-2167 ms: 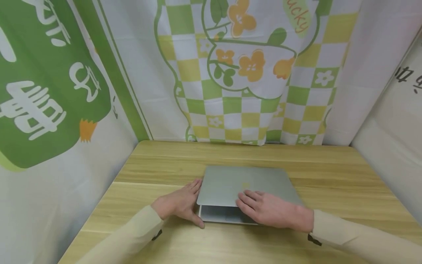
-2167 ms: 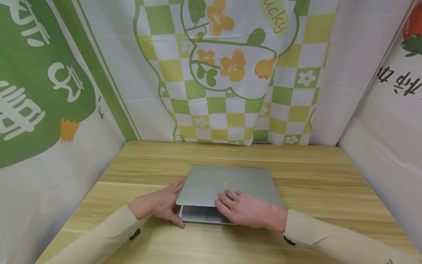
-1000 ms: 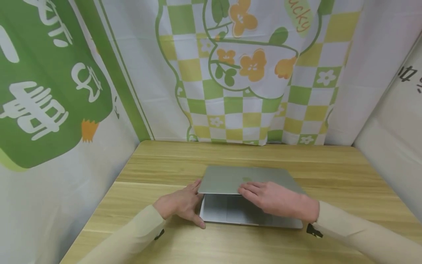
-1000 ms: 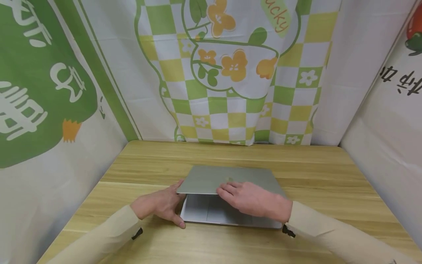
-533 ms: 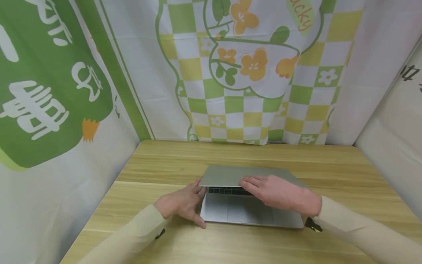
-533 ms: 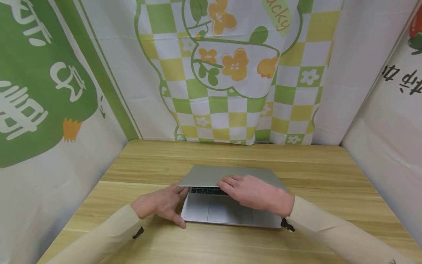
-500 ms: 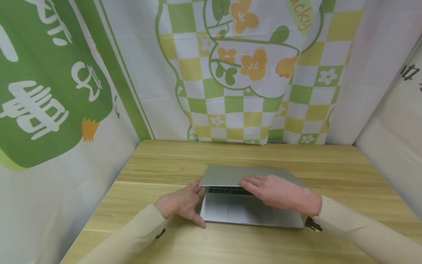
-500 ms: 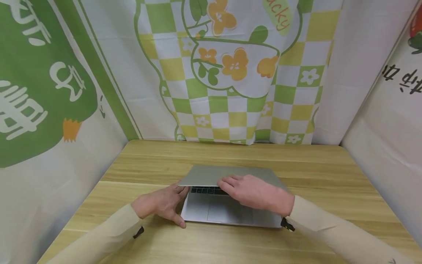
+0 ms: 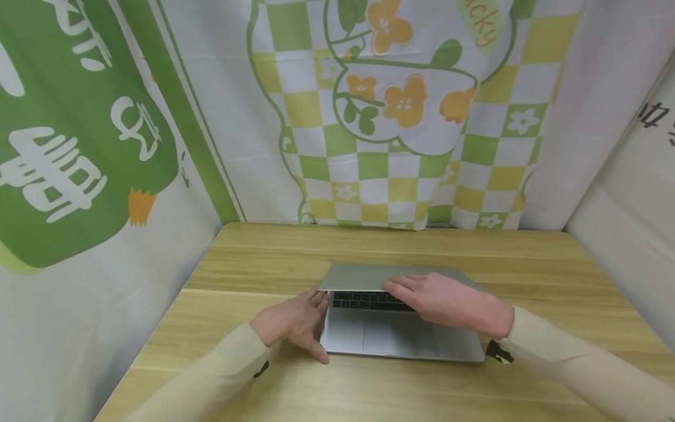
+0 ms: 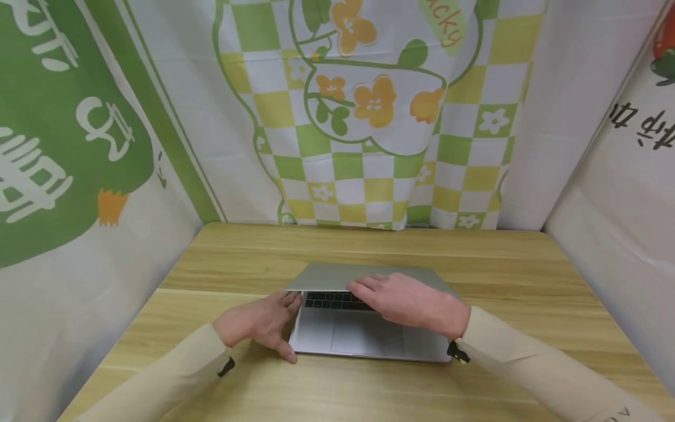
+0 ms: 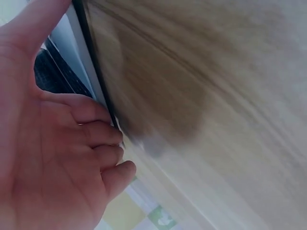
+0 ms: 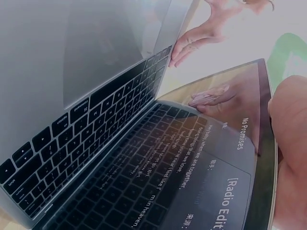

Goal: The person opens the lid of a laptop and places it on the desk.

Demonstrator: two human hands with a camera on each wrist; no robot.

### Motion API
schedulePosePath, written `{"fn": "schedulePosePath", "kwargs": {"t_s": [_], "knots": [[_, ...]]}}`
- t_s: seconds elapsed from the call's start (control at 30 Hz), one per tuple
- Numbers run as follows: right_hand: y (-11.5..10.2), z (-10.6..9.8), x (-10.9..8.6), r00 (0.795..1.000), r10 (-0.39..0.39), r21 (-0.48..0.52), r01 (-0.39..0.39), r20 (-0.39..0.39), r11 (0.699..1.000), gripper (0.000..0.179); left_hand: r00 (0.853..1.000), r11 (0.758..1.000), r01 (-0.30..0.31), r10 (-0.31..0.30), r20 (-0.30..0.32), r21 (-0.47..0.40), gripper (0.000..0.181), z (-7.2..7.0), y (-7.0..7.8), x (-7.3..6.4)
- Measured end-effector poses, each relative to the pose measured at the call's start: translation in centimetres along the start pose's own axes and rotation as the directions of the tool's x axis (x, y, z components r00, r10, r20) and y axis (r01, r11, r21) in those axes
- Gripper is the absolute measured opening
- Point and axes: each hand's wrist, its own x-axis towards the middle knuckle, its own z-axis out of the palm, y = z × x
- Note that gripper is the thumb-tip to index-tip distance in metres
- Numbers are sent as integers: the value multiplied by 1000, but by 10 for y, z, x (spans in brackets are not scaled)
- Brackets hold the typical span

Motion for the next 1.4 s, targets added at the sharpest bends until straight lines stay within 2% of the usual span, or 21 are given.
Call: {"fn": "schedulePosePath", "kwargs": {"t_s": [0.37,0.67,0.87,1.07,1.4], "knots": [[6,-2,2,1000,21,33,-20,-10,999,54,999,999,34,-33,41,-16,125,-6,4,2],[10,-5,5,999,36,35,-36,2,999,60,999,999,45,-45,22,-29,125,-5,5,2],[21,-11,13,997,73,46,-72,-25,996,51,997,997,58,-56,45,-48,127,-5,5,2],[25,-15,15,996,85,66,-86,13,994,48,997,994,70,-67,47,-80,128,-4,5,1],[33,-19,20,991,117,96,-123,68,988,51,997,995,65,-62,47,-76,128,-4,2,4]]}}
